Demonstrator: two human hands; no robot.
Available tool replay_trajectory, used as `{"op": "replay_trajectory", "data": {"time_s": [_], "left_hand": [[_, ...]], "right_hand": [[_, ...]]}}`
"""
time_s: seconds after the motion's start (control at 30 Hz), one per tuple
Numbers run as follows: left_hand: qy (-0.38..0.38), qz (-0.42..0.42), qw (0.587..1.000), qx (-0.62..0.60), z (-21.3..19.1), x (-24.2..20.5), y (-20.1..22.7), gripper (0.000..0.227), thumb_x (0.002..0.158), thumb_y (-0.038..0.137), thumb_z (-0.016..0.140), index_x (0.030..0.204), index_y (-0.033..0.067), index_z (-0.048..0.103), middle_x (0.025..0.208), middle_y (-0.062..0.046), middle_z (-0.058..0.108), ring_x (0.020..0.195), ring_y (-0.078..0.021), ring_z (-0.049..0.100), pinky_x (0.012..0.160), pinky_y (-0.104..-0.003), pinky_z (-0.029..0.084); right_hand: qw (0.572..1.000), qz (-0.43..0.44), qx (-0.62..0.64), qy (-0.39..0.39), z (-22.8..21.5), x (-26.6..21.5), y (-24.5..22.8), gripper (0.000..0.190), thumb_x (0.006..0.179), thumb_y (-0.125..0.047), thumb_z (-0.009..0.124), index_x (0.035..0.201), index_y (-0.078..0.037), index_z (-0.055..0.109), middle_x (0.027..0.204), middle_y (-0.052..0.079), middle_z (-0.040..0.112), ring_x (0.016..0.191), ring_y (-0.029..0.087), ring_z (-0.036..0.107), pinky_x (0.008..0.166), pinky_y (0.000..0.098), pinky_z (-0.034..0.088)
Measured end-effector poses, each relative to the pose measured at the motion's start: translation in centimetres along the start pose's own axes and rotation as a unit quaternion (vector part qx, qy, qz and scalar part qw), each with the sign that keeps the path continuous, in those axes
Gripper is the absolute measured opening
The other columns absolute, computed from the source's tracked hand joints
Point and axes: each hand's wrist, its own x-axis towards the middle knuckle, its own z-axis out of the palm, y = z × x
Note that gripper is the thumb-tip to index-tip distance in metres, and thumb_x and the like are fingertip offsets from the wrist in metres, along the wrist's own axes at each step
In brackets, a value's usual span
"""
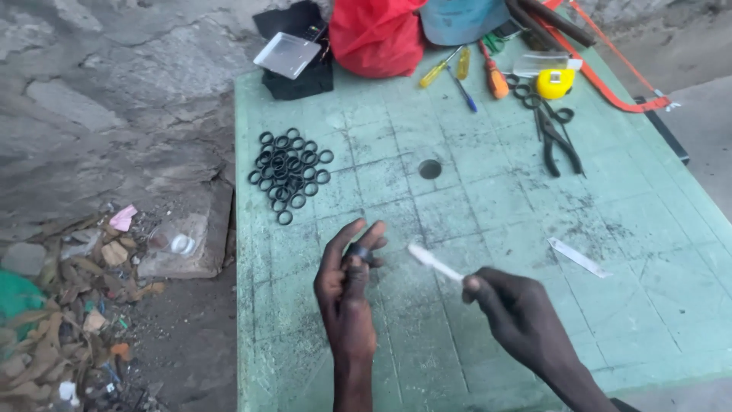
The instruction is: The person is organizing small black rubber rings by picking them up from a table and placing them into a red fabric bag, occasionally using a small plastic strip to assist.
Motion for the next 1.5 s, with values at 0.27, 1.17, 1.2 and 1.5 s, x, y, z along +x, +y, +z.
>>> {"op": "replay_trajectory", "data": {"time_s": [0.27, 1.17, 1.2, 1.5], "left_hand": [[0.004, -0.153, 0.988, 0.008, 1.7, 0.1, 0.4, 0.038, 0.094, 0.021, 0.053, 0.118, -0.0012, 0.071, 0.113, -0.023, 0.082, 0.113, -0.0297, 0.079, 0.097, -0.038, 0.059], [-0.211, -0.072, 0.969, 0.111, -0.4, 0.1, 3.4, 0.040, 0.097, 0.009, 0.050, 0.134, 0.0018, 0.064, 0.126, -0.012, 0.076, 0.100, -0.0175, 0.071, 0.090, -0.028, 0.057], [-0.207, -0.070, 0.969, 0.113, -0.5, 0.0, 3.5, 0.040, 0.097, 0.009, 0.050, 0.134, 0.0018, 0.064, 0.126, -0.012, 0.076, 0.100, -0.0175, 0.071, 0.090, -0.028, 0.057], [-0.194, 0.049, 0.977, 0.079, -2.3, 0.6, -0.5, 0.031, 0.096, 0.010, 0.069, 0.127, 0.0065, 0.069, 0.112, -0.010, 0.074, 0.091, -0.0165, 0.073, 0.073, -0.026, 0.066]], "right_hand": [[0.995, -0.098, -0.001, -0.023, 2.0, 0.1, 0.3, 0.027, 0.097, -0.028, 0.063, 0.077, -0.014, 0.075, 0.051, -0.003, 0.063, 0.038, 0.010, 0.045, 0.037, 0.0310, 0.034], [0.885, -0.380, -0.202, 0.177, -4.2, 2.2, -2.4, 0.018, 0.099, -0.029, 0.064, 0.106, -0.018, 0.076, 0.075, -0.003, 0.060, 0.055, 0.017, 0.057, 0.041, 0.0340, 0.036], [0.884, -0.384, -0.199, 0.175, -4.1, 2.1, -2.3, 0.018, 0.099, -0.029, 0.064, 0.106, -0.018, 0.076, 0.075, -0.003, 0.060, 0.055, 0.017, 0.057, 0.041, 0.0340, 0.036], [0.962, -0.266, -0.046, 0.035, -2.3, 1.0, -1.8, 0.019, 0.091, -0.015, 0.066, 0.104, -0.011, 0.081, 0.085, 0.008, 0.085, 0.029, 0.007, 0.062, 0.019, 0.0232, 0.048]]}}
